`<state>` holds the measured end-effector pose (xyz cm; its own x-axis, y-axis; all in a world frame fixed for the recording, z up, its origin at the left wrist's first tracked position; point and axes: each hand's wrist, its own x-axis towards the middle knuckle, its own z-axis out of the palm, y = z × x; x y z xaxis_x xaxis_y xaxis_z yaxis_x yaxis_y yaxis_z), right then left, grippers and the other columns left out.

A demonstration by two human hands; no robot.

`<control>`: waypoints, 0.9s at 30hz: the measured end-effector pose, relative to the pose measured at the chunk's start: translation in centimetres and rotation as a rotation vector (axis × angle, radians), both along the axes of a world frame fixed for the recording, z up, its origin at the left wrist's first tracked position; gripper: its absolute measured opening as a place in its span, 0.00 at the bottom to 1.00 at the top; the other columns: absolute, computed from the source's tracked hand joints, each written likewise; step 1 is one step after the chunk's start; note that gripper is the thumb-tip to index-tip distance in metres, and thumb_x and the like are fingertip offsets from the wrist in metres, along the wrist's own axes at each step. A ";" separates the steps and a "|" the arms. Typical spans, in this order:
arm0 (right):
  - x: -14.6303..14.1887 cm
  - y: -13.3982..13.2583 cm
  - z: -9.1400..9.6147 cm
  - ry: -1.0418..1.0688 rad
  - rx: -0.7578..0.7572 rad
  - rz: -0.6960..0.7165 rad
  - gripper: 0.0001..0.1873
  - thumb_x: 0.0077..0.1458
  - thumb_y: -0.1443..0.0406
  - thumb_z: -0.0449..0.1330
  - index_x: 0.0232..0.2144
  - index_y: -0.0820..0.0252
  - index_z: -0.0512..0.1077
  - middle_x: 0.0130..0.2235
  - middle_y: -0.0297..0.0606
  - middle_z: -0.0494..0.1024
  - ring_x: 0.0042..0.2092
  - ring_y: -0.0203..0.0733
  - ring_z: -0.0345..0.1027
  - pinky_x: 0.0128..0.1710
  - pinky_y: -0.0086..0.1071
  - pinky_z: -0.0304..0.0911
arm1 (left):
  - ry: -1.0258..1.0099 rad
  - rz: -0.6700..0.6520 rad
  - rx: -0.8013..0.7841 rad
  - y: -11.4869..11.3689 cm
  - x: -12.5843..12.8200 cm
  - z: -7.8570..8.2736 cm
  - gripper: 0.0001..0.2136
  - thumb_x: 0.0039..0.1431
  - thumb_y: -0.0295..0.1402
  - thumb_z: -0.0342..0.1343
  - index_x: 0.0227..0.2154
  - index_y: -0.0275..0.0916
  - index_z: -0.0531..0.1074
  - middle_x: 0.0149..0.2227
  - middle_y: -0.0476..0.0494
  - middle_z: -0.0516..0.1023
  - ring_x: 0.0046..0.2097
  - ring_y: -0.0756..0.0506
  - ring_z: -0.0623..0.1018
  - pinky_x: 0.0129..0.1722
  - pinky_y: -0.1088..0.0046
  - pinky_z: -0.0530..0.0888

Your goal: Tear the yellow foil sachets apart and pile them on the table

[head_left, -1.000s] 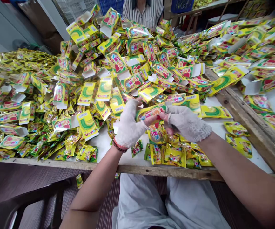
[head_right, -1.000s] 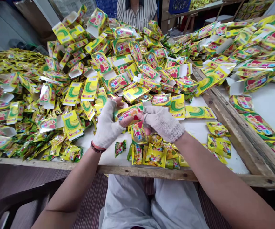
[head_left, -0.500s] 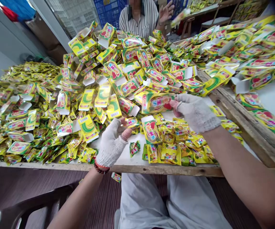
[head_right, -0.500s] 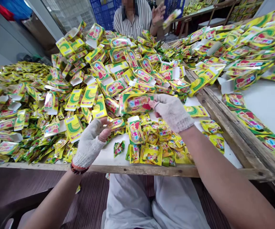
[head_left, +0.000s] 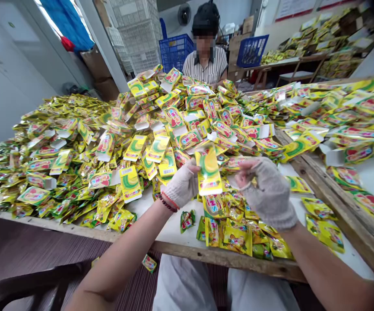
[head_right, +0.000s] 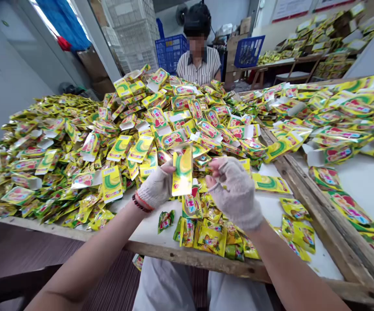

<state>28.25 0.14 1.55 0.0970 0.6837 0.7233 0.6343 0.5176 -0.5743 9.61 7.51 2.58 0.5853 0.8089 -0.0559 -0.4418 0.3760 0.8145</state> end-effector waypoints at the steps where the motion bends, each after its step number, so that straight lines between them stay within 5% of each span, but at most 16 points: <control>1: 0.5 0.3 0.1 0.078 -0.031 0.007 0.20 0.55 0.64 0.60 0.52 0.50 0.69 0.46 0.43 0.76 0.44 0.49 0.72 0.45 0.44 0.70 | 0.021 -0.045 0.034 0.1 0.2 -0.1 0.22 0.49 0.27 0.55 0.50 0.39 0.70 0.44 0.43 0.80 0.45 0.42 0.80 0.48 0.62 0.76; 3: 1.1 0.9 0.0 0.174 -0.154 0.106 0.26 0.56 0.63 0.59 0.57 0.50 0.64 0.51 0.44 0.75 0.49 0.51 0.72 0.46 0.44 0.71 | 0.072 -0.121 0.078 -0.1 0.6 -0.2 0.22 0.48 0.26 0.57 0.49 0.37 0.72 0.44 0.42 0.80 0.45 0.41 0.80 0.49 0.63 0.75; 6: 0.9 1.7 -0.5 0.179 -0.307 0.144 0.21 0.56 0.62 0.59 0.53 0.55 0.70 0.49 0.44 0.78 0.47 0.50 0.74 0.44 0.42 0.73 | 0.086 -0.143 0.068 -1.0 1.0 -0.7 0.23 0.49 0.29 0.60 0.51 0.36 0.71 0.44 0.41 0.80 0.46 0.40 0.80 0.49 0.63 0.75; 9: 0.3 2.1 -1.3 0.018 -0.220 0.052 0.15 0.55 0.66 0.58 0.45 0.59 0.76 0.46 0.44 0.80 0.48 0.49 0.74 0.49 0.45 0.70 | 0.027 -0.163 -0.008 -1.9 0.8 -1.1 0.24 0.55 0.36 0.60 0.55 0.42 0.67 0.46 0.41 0.79 0.44 0.42 0.80 0.45 0.64 0.76; 13: 0.3 2.1 -2.1 -0.176 -0.083 0.089 0.16 0.56 0.69 0.57 0.46 0.56 0.77 0.50 0.44 0.78 0.51 0.49 0.73 0.51 0.44 0.70 | -0.015 -0.367 -0.176 -2.2 -0.1 -1.5 0.25 0.60 0.49 0.53 0.56 0.42 0.65 0.42 0.39 0.80 0.36 0.42 0.81 0.36 0.63 0.77; 19: 0.6 1.2 -3.1 -0.340 -0.127 0.226 0.23 0.56 0.70 0.58 0.53 0.49 0.74 0.57 0.42 0.73 0.55 0.54 0.70 0.49 0.47 0.72 | -0.070 -0.487 -0.257 -1.1 -1.6 -2.0 0.23 0.61 0.48 0.51 0.54 0.40 0.67 0.39 0.38 0.80 0.31 0.42 0.80 0.28 0.67 0.76; 27: -0.5 -0.5 -0.4 -0.324 -0.134 0.250 0.16 0.57 0.68 0.60 0.45 0.43 0.78 0.51 0.36 0.78 0.52 0.52 0.73 0.50 0.49 0.72 | -0.109 -0.719 -0.429 -0.2 -2.5 -1.5 0.22 0.64 0.48 0.46 0.49 0.37 0.70 0.36 0.40 0.79 0.29 0.45 0.79 0.28 0.69 0.75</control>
<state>27.80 -0.39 1.12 -0.3010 0.7475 0.5922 0.6573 0.6125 -0.4391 7.07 7.32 1.06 0.9695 0.1591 -0.1864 -0.0448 0.8629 0.5034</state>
